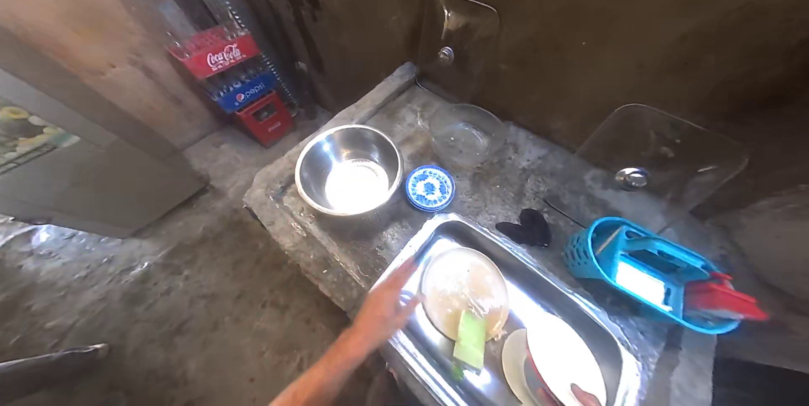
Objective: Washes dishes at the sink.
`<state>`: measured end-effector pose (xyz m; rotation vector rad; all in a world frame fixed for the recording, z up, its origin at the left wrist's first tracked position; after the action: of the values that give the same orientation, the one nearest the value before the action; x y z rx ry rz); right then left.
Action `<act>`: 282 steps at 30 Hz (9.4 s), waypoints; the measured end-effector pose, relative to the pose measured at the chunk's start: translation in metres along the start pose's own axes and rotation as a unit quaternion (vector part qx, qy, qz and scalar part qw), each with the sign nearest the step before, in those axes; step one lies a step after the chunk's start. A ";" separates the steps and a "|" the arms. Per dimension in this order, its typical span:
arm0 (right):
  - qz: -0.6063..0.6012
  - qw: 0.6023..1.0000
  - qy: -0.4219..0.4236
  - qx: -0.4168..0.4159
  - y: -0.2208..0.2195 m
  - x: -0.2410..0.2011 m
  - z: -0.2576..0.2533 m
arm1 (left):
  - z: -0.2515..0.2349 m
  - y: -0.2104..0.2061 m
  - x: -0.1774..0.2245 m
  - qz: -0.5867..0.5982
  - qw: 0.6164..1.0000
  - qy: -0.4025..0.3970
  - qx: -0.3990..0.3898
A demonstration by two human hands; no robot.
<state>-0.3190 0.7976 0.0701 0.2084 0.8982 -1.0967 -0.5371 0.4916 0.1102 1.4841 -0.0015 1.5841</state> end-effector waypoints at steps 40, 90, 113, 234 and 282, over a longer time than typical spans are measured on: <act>0.594 0.768 0.237 0.046 -0.103 -0.018 -0.054 | -0.014 -0.113 0.025 0.121 0.968 -0.020 -0.221; 0.711 0.703 0.001 0.004 0.022 0.005 -0.040 | -0.171 0.018 0.115 -0.199 0.952 -0.127 0.194; 0.531 0.829 0.122 0.127 0.052 -0.029 0.009 | -0.229 0.065 0.077 -0.316 0.943 -0.011 0.103; 0.423 0.874 0.129 -0.200 -0.306 -0.062 -0.209 | -0.208 0.043 -0.005 0.317 0.887 0.217 0.255; 0.482 0.829 0.207 -0.194 -0.343 -0.040 -0.173 | -0.252 0.066 0.017 0.096 0.968 0.142 0.185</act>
<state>-0.7031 0.7586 0.0800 0.5049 1.1778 0.1003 -0.7705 0.6069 0.0935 1.5559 0.3409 2.0275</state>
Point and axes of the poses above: each hand's wrist, its own z-axis away from the middle knuckle, its own y-axis out of the back of the hand, x = y × z, the point moved 2 cm from there along -z, towards the middle knuckle, and after that the axes turned 9 degrees about -x, right-handed, at the moved point
